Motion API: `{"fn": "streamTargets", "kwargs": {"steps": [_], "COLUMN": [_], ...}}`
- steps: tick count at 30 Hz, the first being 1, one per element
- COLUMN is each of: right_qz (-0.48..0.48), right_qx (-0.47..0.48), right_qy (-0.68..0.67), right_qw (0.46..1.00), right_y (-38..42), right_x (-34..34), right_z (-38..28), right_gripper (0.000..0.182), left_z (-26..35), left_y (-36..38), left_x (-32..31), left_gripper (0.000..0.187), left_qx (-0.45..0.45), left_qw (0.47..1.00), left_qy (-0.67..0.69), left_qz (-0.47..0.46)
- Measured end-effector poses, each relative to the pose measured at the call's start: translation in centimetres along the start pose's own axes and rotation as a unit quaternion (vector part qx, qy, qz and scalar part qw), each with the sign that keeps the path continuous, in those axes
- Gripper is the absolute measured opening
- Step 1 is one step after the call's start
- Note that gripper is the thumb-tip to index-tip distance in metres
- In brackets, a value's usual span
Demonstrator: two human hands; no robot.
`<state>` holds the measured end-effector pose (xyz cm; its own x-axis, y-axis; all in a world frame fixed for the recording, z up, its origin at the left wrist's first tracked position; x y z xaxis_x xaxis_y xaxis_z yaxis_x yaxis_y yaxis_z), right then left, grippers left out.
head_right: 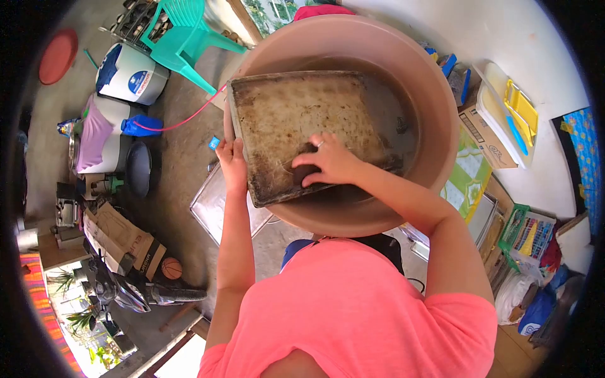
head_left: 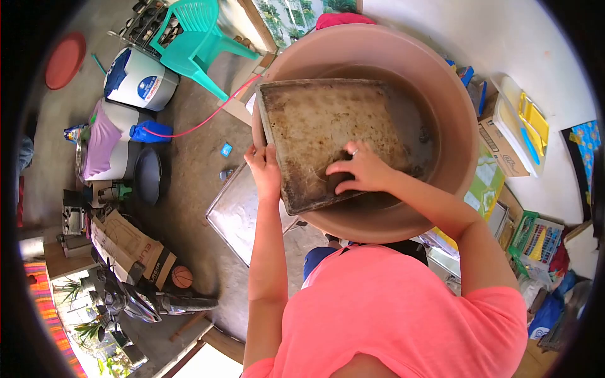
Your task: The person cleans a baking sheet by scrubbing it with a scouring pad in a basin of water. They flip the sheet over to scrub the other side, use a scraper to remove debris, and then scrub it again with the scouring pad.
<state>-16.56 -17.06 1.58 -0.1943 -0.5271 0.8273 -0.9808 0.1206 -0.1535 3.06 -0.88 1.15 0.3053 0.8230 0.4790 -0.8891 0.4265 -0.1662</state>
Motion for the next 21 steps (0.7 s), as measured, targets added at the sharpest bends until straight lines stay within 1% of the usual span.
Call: {"fn": "streamTargets", "kwargs": {"steps": [1,2,5,6,9,10,12,14,17,18,21], "right_qz": [-0.015,0.008,0.015,-0.009,0.009,0.028,0.018,-0.009,-0.012,0.027,-0.012], "right_qx": [-0.022,-0.049,0.049,0.057,0.027,-0.018,0.018,0.052,-0.019,-0.035,0.053], "right_qy": [-0.013,0.021,0.029,0.017,-0.003,0.036,0.028,0.026,0.044,0.069,0.063], "right_qw": [1.0,0.999,0.998,0.998,1.0,0.999,0.999,0.998,0.999,0.997,0.997], "right_y": [-0.2,-0.2,-0.1,-0.3,-0.6,-0.2,1.0,1.6,1.7,1.7,2.5], "right_x": [0.2,0.7,0.1,0.2,0.5,1.1,0.7,0.2,1.2,1.8,0.9], "right_z": [0.9,1.5,-1.3,-1.4,1.4,2.5,2.1,1.4,4.3,4.7,2.4], "right_gripper": [0.041,0.04,0.041,0.041,0.042,0.042,0.042,0.041,0.04,0.04,0.041], "left_z": [-0.2,-0.6,-0.5,-0.4,-0.6,-0.9,-0.9,-0.4,-0.2,-0.3,-0.5], "left_y": [-0.2,-0.1,-0.1,-0.1,-0.3,-0.2,-0.3,-0.3,-0.2,-0.2,-0.1], "left_x": [0.0,0.0,-0.1,-0.1,-0.1,-0.2,-0.2,-0.1,0.0,-0.1,-0.3], "left_gripper": [0.029,0.029,0.03,0.03,0.03,0.03,0.03,0.03,0.03,0.029,0.029], "left_qx": [-0.009,-0.015,-0.015,-0.013,-0.03,-0.037,-0.05,-0.028,-0.018,-0.016,-0.023], "left_qw": [1.0,1.0,1.0,1.0,0.999,0.999,0.998,0.999,1.0,1.0,0.999], "left_qy": [-0.007,-0.015,-0.007,-0.001,-0.014,-0.023,-0.043,-0.025,-0.013,-0.011,-0.025], "left_qz": [0.0,0.001,0.01,0.011,0.007,0.009,0.012,0.009,0.005,0.007,0.016]}}
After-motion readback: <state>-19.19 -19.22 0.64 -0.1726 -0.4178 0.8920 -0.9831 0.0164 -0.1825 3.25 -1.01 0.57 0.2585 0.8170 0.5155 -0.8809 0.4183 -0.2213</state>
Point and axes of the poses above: each hand's wrist, its own y-axis away from the middle knuckle, its own x-axis out of the back of the hand, z = x × y, the point moved 3 cm from there along -y, towards the middle knuckle, and after that the axes turned 2 degrees about -x, right-handed, at the moved point
